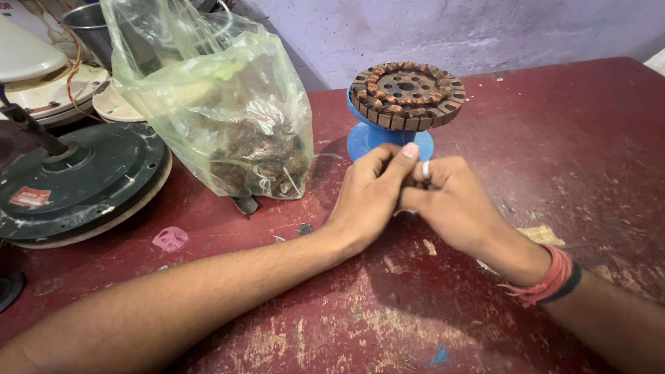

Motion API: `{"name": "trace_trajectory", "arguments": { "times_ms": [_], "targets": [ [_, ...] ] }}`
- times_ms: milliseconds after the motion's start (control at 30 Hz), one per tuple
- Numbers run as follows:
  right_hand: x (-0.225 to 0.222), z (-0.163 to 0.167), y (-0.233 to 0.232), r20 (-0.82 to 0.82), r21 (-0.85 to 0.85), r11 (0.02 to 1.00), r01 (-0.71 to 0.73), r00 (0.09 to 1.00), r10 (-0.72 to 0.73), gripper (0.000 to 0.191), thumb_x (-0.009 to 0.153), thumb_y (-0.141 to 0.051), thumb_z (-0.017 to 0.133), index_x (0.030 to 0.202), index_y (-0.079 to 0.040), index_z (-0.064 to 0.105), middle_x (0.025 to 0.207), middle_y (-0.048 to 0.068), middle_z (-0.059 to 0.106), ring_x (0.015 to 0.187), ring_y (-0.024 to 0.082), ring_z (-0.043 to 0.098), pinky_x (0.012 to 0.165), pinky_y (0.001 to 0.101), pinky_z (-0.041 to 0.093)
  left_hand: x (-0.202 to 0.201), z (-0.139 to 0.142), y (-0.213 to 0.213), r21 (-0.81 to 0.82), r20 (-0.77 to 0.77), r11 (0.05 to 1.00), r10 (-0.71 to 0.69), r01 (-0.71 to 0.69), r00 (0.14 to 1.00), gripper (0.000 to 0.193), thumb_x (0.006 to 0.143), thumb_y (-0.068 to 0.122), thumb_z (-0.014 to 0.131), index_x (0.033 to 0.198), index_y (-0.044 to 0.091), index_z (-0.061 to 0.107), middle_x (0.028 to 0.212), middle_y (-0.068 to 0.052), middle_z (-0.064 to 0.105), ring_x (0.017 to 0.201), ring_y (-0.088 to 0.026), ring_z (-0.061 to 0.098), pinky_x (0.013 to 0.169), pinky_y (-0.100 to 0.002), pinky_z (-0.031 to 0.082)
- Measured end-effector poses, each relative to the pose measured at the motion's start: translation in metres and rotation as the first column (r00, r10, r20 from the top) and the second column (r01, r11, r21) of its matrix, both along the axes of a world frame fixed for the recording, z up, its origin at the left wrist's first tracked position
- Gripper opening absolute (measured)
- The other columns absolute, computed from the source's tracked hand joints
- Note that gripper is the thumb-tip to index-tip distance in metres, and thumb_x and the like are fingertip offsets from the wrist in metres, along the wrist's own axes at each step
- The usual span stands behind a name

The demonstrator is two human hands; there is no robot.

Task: The person repeatedly picks small copper wire pieces from a plastic bag and places them into the slots of a circular stator mounted on a blue stand. The hands work one piece at a time, inserting each wire into a slot and adjusting it by hand.

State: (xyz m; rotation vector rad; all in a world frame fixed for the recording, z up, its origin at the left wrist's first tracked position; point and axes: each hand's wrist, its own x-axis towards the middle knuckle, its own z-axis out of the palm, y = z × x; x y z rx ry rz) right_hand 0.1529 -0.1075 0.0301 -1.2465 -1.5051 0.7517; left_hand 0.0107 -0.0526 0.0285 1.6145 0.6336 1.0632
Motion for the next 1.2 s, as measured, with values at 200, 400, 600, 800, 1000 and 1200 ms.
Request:
{"name": "trace_trajectory", "arguments": {
  "times_ms": [200,400,600,800,1000,1200],
  "targets": [
    [0.003,0.001,-0.005,0.065,0.083,0.996,-0.012,0.998,0.006,0.025,0.091,-0.009,0.068,0.067,-0.002,0.069,0.056,-0.002,0.052,0.051,0.004,0.039,0.046,0.0262,0.029,-0.005,-0.005,-0.01,0.491,0.101,0.841,0.203,-0.226,0.974,0.029,0.116,0.028,0.047,0.105,0.004,0.059,0.085,-0.006,0.061,0.076,-0.014,0.057,0.068,-0.033,0.049],
    [0.004,0.013,-0.008,-0.242,0.165,0.969,0.184,0.96,-0.141,0.032,0.102,-0.017,0.061,0.074,-0.005,0.068,0.061,-0.003,0.054,0.051,0.005,0.042,0.045,0.0231,0.031,-0.005,-0.002,-0.012,0.434,-0.02,0.891,0.157,-0.133,0.987,0.024,0.11,0.024,0.044,0.107,0.007,0.061,0.073,-0.003,0.061,0.062,-0.015,0.059,0.055,-0.035,0.048],
    [0.005,0.023,-0.006,-0.441,0.062,0.982,0.177,0.888,-0.132,0.016,0.095,-0.009,0.064,0.08,-0.004,0.07,0.065,0.0,0.06,0.054,0.006,0.049,0.047,0.022,0.037,-0.004,0.0,-0.015,0.512,-0.081,0.859,0.012,0.031,0.997,0.033,0.11,0.03,0.045,0.098,0.003,0.06,0.077,-0.005,0.064,0.068,-0.014,0.06,0.062,-0.035,0.048],
    [0.014,0.018,-0.005,-0.416,0.11,0.961,0.255,0.889,-0.188,0.019,0.091,-0.003,0.061,0.072,-0.001,0.062,0.062,0.003,0.053,0.051,0.009,0.043,0.044,0.0243,0.033,-0.001,0.003,-0.008,0.229,-0.153,0.971,0.111,-0.074,0.982,0.049,0.109,0.038,0.047,0.08,0.0,0.058,0.064,-0.007,0.058,0.061,-0.012,0.051,0.055,-0.036,0.046],
    [0.016,0.004,0.0,-0.42,0.012,0.953,0.304,0.866,-0.271,0.022,0.088,-0.003,0.055,0.066,-0.003,0.058,0.059,0.001,0.05,0.048,0.008,0.041,0.042,0.025,0.03,0.0,0.005,-0.005,0.148,-0.152,0.984,0.117,-0.095,0.981,0.045,0.103,0.039,0.053,0.078,0.002,0.06,0.063,-0.002,0.061,0.06,-0.009,0.053,0.054,-0.034,0.046],
    [0.023,-0.008,0.004,-0.267,0.007,0.96,0.279,0.926,-0.267,0.025,0.089,-0.003,0.057,0.064,-0.001,0.054,0.058,0.001,0.048,0.047,0.008,0.038,0.042,0.0271,0.027,-0.002,0.003,-0.005,0.135,-0.116,0.984,0.135,-0.119,0.984,0.047,0.1,0.037,0.064,0.071,0.005,0.045,0.062,-0.002,0.053,0.06,-0.009,0.048,0.05,-0.032,0.043]
  ]
}}
